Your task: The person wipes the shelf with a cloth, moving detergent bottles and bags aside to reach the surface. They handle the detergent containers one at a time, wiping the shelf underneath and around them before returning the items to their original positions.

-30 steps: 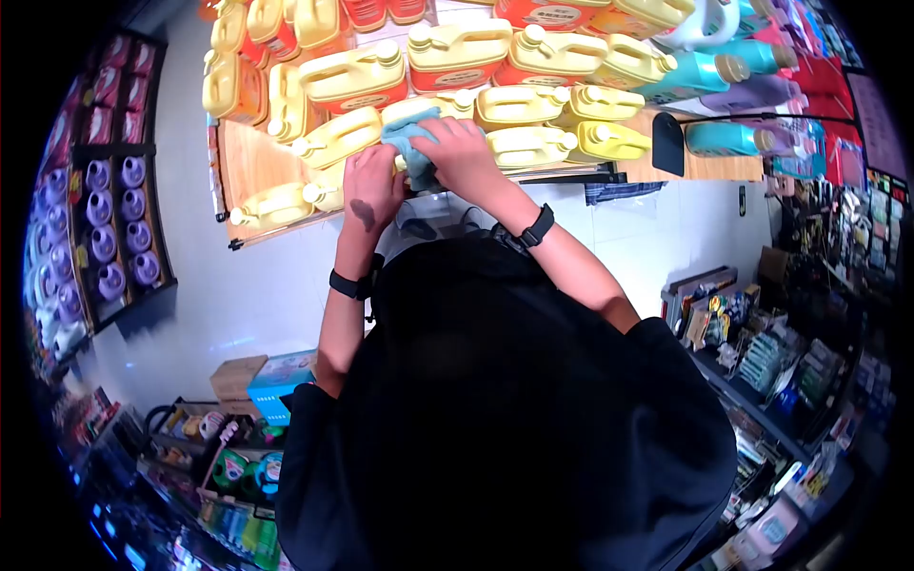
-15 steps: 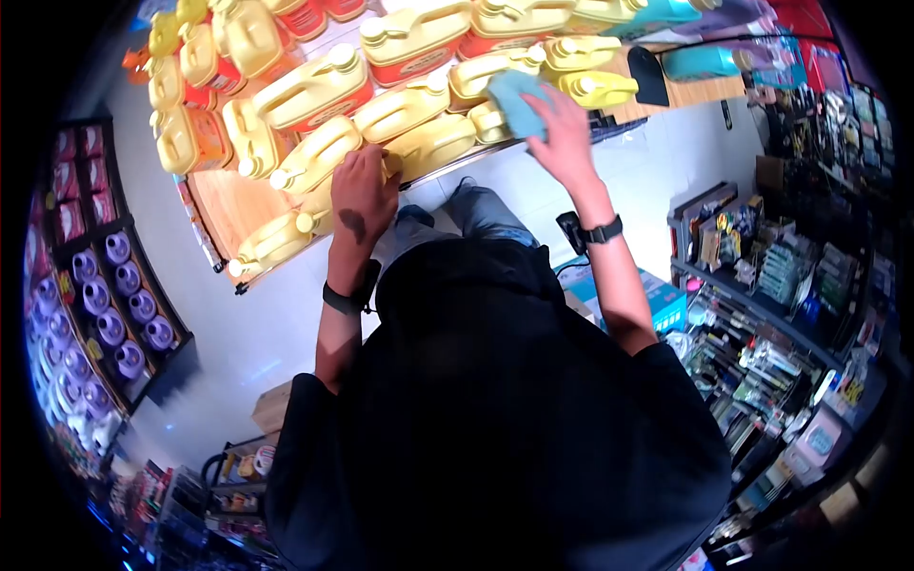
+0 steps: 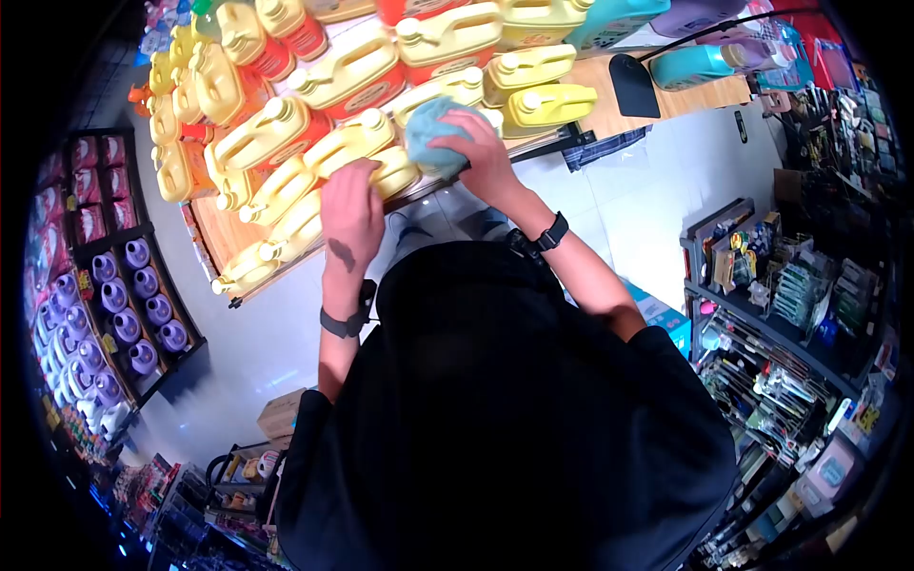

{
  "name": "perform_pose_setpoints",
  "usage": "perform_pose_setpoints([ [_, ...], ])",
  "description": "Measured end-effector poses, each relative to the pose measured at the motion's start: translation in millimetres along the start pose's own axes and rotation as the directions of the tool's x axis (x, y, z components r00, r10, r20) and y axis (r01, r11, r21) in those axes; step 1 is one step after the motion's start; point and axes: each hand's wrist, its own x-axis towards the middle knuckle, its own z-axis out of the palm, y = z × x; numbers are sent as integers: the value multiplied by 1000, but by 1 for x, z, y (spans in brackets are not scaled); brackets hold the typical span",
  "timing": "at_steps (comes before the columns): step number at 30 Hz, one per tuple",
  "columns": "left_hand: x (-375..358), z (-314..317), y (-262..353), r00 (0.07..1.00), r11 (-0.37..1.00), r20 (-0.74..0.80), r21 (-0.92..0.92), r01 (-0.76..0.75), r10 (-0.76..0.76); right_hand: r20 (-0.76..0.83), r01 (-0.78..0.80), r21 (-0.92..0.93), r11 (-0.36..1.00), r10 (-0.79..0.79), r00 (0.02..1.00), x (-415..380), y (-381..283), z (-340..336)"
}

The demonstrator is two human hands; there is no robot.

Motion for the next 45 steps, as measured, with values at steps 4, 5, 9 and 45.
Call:
perform_pose_setpoints([
  [4, 26, 51, 51, 998, 1000, 54, 5, -15, 15, 33, 4, 405, 914, -18, 999, 1, 21, -27],
  [5, 31, 65, 61, 999, 1000, 45, 23, -4, 3, 0, -9, 432, 902, 10, 1000, -1, 25, -39],
  [9, 46, 98, 80, 992, 996, 102, 58, 63, -69, -199, 105, 351, 930, -36, 979, 2, 49, -94],
  [45, 116, 181, 94, 994, 996, 92, -72, -60, 67, -36, -197, 190, 962, 207, 978, -12, 170, -149],
])
